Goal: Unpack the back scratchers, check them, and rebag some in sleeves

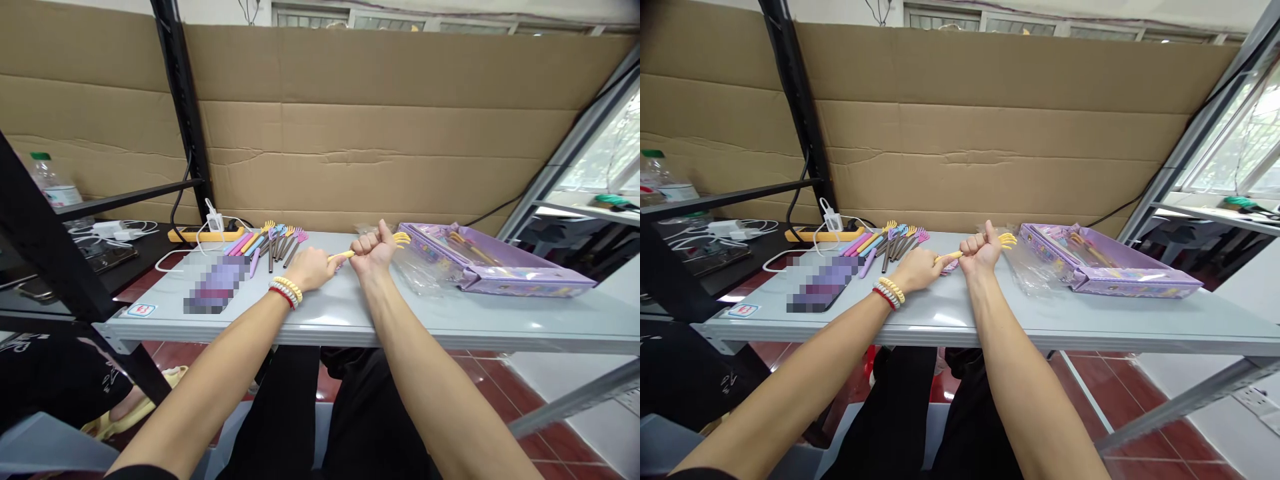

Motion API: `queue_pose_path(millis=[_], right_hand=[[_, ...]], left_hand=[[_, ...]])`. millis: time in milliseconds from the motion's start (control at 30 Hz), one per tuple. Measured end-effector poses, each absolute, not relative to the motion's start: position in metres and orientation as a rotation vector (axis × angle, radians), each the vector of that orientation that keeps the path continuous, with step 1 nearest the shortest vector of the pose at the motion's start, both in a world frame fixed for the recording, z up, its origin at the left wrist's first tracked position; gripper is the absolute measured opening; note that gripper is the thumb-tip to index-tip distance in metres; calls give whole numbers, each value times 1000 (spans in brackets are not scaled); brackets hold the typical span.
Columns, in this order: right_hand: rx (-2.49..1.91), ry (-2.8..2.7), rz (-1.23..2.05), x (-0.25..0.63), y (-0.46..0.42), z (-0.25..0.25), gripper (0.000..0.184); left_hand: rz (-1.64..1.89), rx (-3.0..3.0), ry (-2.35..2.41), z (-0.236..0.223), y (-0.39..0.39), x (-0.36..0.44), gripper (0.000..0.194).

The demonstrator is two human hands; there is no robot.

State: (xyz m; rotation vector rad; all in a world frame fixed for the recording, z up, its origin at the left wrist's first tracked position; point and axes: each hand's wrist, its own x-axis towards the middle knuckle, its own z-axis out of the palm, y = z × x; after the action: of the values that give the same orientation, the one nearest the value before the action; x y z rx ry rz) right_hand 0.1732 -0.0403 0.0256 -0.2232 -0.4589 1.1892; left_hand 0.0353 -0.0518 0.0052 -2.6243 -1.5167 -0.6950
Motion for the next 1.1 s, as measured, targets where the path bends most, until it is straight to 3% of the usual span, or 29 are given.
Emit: queue_pose_path(millis=[267, 400, 600, 800, 967, 1100], right_hand=[[-93, -435, 1241, 195, -39, 19, 38], [-167, -363, 1208, 192, -39, 21, 44], [-292, -464, 1108, 185, -41, 22, 56], [-334, -485, 1146, 182, -36, 20, 51], [-528, -834, 1238, 162, -33, 11, 22], [-707, -931, 1191, 157, -29, 8, 27]], left_hand=[[-625, -2573, -1540, 5, -47, 34, 72], [-569, -2604, -1522, 8, -54, 36, 66], [-619, -2585, -1592, 11, -62, 45, 73], [-665, -2552, -1578, 6, -56, 45, 67], [-1083, -2709, -1518, 3, -38, 33, 43], [-1508, -2699, -1597, 2, -27, 19, 35]])
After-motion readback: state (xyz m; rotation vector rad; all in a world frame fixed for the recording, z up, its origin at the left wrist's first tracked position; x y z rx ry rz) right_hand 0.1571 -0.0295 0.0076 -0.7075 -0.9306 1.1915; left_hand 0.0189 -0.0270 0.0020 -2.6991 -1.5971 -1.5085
